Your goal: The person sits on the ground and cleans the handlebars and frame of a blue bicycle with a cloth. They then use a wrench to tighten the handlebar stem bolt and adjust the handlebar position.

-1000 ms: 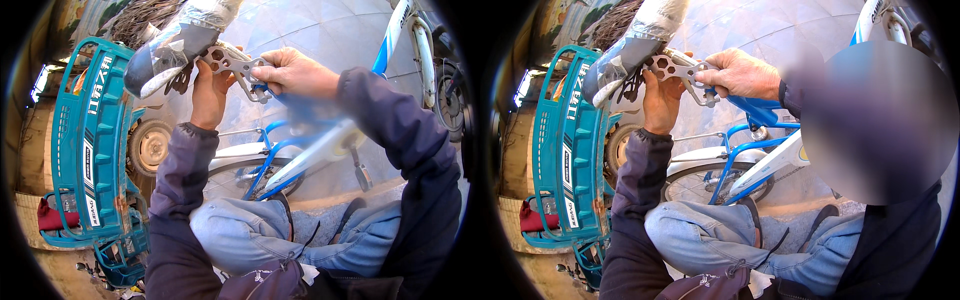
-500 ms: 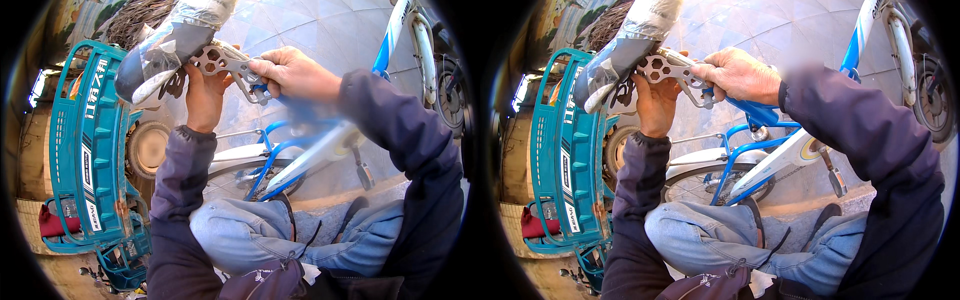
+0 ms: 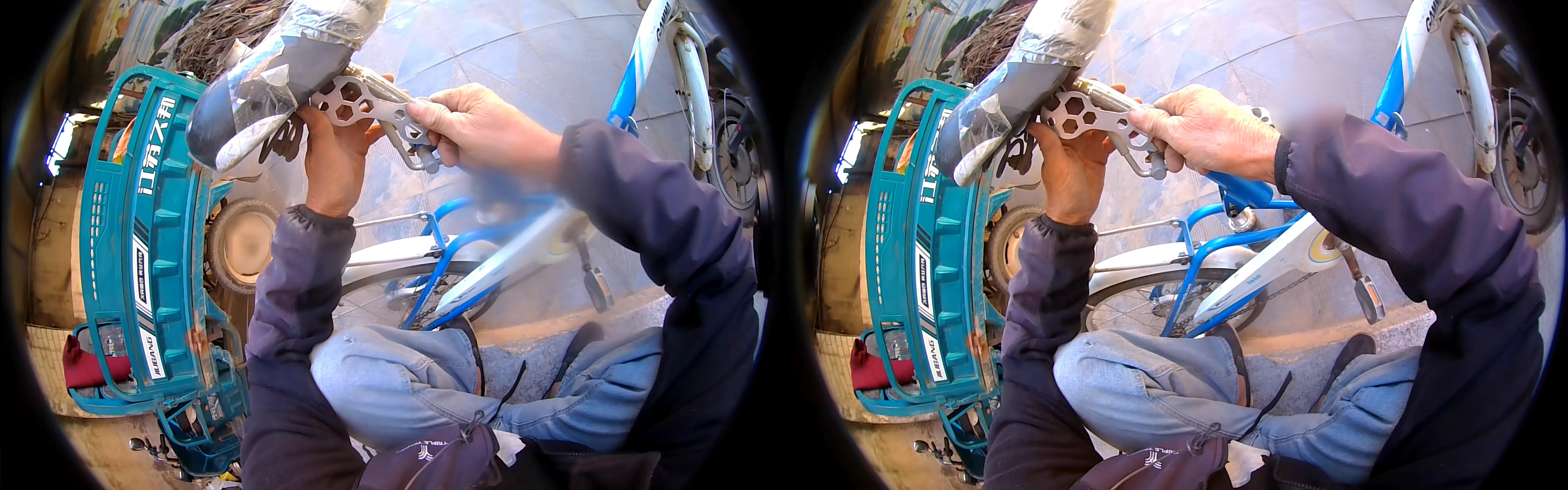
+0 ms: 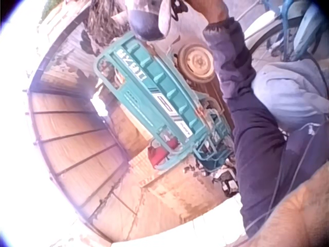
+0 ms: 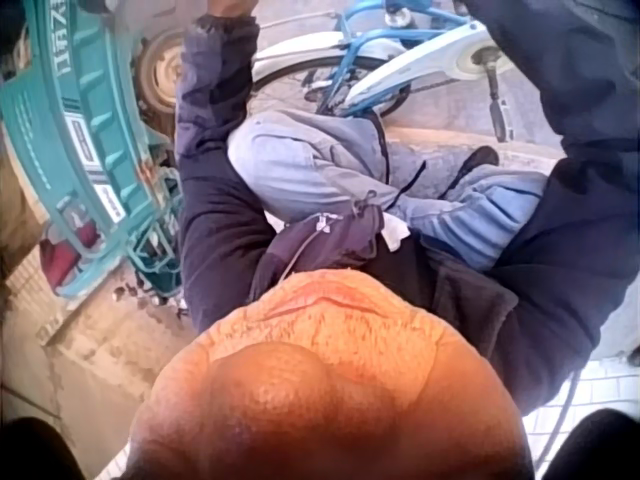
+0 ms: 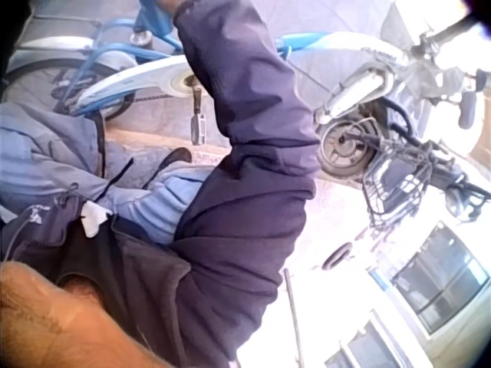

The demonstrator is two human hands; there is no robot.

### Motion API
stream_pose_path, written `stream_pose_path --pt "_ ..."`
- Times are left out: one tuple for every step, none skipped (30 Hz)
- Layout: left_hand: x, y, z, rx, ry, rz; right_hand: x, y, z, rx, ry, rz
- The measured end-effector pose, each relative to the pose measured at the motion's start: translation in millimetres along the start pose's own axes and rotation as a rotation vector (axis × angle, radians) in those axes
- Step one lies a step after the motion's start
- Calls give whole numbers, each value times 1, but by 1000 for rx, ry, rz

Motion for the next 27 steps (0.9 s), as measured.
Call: stream_pose_path --pt "-1 0 2 -2 8 5 -1 1 2 6 44 -11" --pt "-2 0 2 4 11 11 -2 1 6 8 86 -19" --pt "-3 -1 3 10 14 18 -6 1 11 -12 123 -48" --pt "-4 -1 2 17 17 24 -11 1 15 -32 161 -77" --pt "-2 -1 1 17 15 26 -16 1 18 -49 199 -106" --pt "2 -2 0 17 13 28 -22 -5 12 -62 201 -112" --pt "4 -2 -1 17 12 30 -30 -6 14 -125 211 -168" --pt "4 -1 -2 20 -3 39 -35 -6 21 -188 220 -222" --pt "4 0 -3 23 -19 49 -39 -3 27 -251 229 -276" --pt "4 1 -3 26 -34 58 -43 -2 27 -209 274 -274" --pt "3 1 -3 28 -32 59 -42 -3 27 -170 235 -247" --pt "1 1 -2 30 -30 60 -40 -4 26 -132 195 -219" --pt "0 1 -1 32 -28 61 -37 -4 23 -94 155 -191" --pt "1 1 0 30 -13 70 -33 -3 21 -78 131 -159" --pt "2 0 0 28 3 78 -27 -1 17 -63 106 -127" --pt "3 -1 0 26 19 87 -23 0 14 -48 81 -94" --pt "3 0 0 22 23 94 -22 0 14 -57 74 -76" --pt "3 0 0 18 28 100 -22 0 13 -67 67 -58" --pt "3 0 -1 15 33 107 -22 1 12 -76 60 -39" --pt "4 1 -2 14 24 108 -20 2 8 -48 18 -11" --pt "5 1 -3 13 16 110 -19 3 4 -19 -24 18" --pt "5 1 -4 12 8 111 -17 5 0 10 -65 47" --pt "6 2 -3 14 12 125 -15 7 -7 57 -127 70" --pt "7 2 -3 16 16 138 -12 9 -16 105 -188 93" --pt "8 2 -2 18 21 152 -9 12 -23 153 -249 115" --pt "6 2 0 1 51 157 -3 19 -19 180 -361 161" --pt "6 3 -1 6 50 161 2 21 -22 201 -450 184"
Point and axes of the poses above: each hand's wrist, its own y-axis away from the middle knuckle, its own x-axis out of the palm, z = x × y, the point moved 9 cm from there along -y, towards the middle knuckle, and after that the axes turned 5 degrees about z, right-handed, at the moved point
